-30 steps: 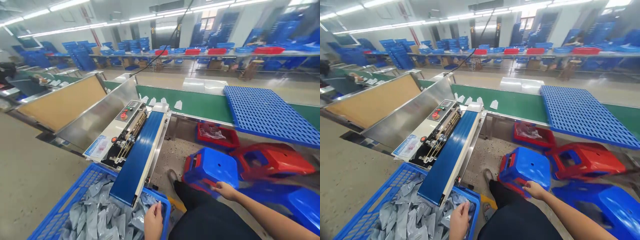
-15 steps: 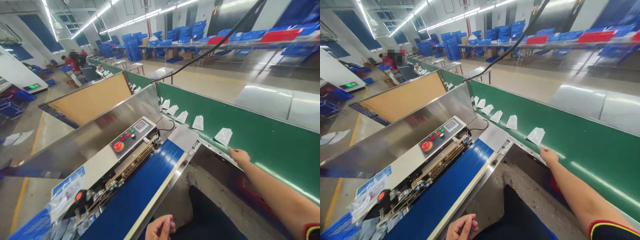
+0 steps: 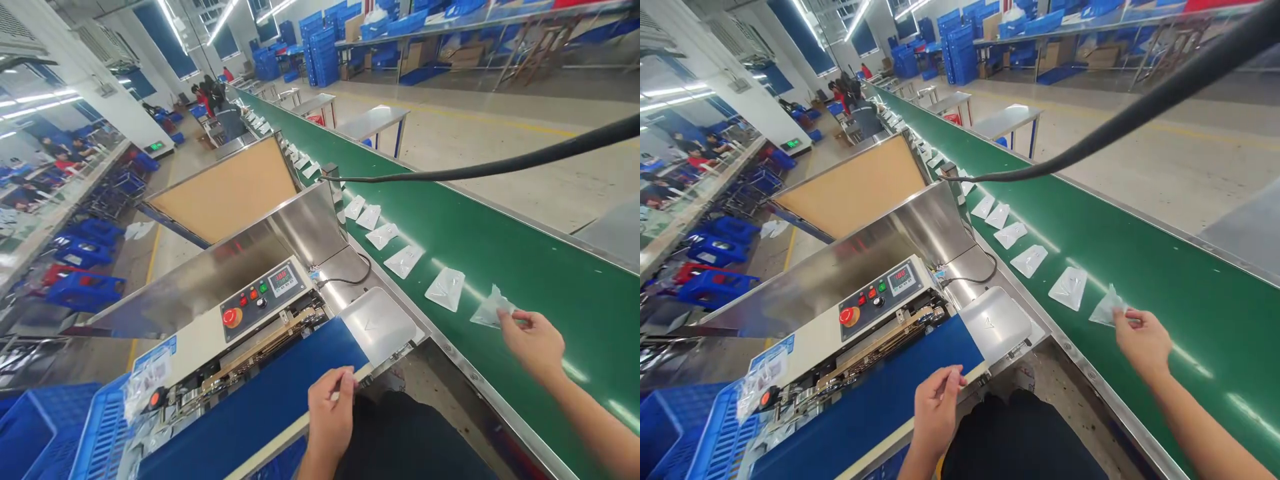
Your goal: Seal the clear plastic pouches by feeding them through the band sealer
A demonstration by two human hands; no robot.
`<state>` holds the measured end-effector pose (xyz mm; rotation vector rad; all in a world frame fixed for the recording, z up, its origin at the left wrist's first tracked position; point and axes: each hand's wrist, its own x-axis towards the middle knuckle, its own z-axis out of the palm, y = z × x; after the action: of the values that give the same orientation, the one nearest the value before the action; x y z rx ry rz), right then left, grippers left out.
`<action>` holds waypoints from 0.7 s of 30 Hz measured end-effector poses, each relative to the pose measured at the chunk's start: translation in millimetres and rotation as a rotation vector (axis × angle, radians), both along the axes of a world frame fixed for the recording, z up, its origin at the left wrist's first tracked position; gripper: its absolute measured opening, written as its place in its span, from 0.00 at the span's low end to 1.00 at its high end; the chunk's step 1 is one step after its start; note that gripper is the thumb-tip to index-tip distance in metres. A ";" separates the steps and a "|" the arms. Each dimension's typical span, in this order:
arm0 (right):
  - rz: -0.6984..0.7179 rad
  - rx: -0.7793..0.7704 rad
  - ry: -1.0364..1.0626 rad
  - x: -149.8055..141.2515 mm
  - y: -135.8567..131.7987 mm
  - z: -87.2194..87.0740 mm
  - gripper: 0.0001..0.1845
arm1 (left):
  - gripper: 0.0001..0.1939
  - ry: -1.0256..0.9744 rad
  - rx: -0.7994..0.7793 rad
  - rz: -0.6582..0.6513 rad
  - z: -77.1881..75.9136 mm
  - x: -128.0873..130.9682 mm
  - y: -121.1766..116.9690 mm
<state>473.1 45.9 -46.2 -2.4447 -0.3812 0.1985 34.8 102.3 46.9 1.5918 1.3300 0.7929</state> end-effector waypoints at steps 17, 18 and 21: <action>0.954 0.488 0.831 -200.1 75.3 68.7 0.36 | 0.32 -0.158 0.009 0.206 -24.2 62.3 22.8; 1.011 0.437 0.809 -198.1 77.2 63.7 0.34 | 0.31 -0.154 0.019 0.230 -26.7 61.8 20.1; 1.145 0.355 0.757 -197.2 82.1 54.2 0.30 | 0.29 -0.126 0.058 0.252 -28.0 61.2 14.7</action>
<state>275.9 128.0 8.0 -1.3910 -1.2599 1.3301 96.1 117.0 18.9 1.4094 1.4433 1.0755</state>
